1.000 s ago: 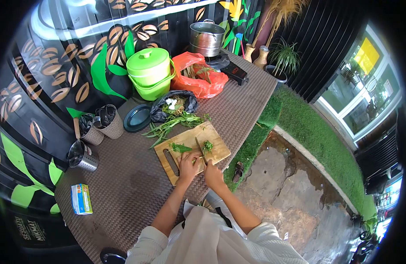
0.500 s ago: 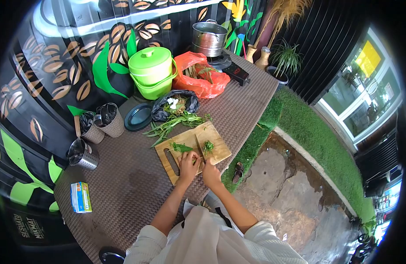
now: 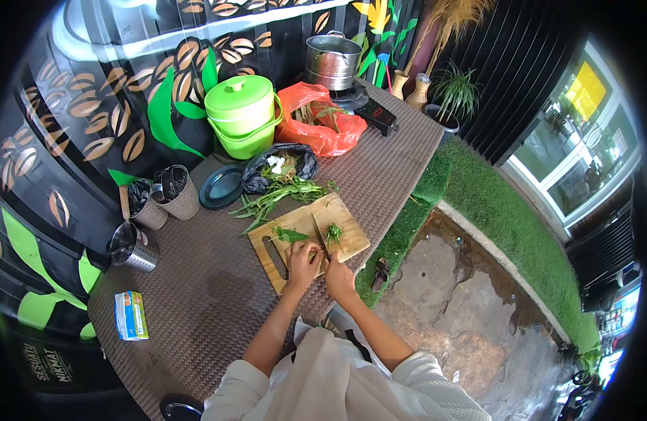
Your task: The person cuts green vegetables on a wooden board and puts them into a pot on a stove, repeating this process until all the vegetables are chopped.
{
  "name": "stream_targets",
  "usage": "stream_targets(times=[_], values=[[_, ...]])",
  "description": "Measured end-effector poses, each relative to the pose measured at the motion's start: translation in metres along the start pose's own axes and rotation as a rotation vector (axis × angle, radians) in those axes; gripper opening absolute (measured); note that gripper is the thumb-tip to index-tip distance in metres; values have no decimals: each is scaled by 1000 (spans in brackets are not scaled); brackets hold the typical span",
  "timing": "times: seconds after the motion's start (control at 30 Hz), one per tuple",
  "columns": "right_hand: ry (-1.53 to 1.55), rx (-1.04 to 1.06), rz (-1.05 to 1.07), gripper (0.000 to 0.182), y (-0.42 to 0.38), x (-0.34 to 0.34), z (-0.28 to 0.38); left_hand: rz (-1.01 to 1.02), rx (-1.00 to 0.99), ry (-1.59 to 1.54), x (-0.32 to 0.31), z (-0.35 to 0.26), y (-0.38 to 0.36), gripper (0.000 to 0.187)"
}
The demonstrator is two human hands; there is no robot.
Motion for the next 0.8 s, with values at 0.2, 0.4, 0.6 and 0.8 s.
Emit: stream_targets(times=[0.2, 0.4, 0.6, 0.8], values=[[14, 23, 59, 36, 8, 17, -4, -21, -92, 47, 6, -10, 2, 23], [19, 13, 55, 34, 4, 19, -3, 52, -31, 154, 20, -1, 3, 18], [-43, -2, -12, 34, -9, -6, -6, 33, -8, 160, 15, 4, -5, 13], [-3, 29, 32, 35, 21, 5, 2, 27, -1, 216, 11, 0, -5, 9]])
Point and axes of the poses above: each hand's wrist, its own y-axis towards the middle knuckle, its own x-axis out of the back of the hand, z = x × y, the point moved 7 cm from there along y, towards the middle knuckle, and after that the axes turned 4 degrees about -x, right-handed, at the moved point
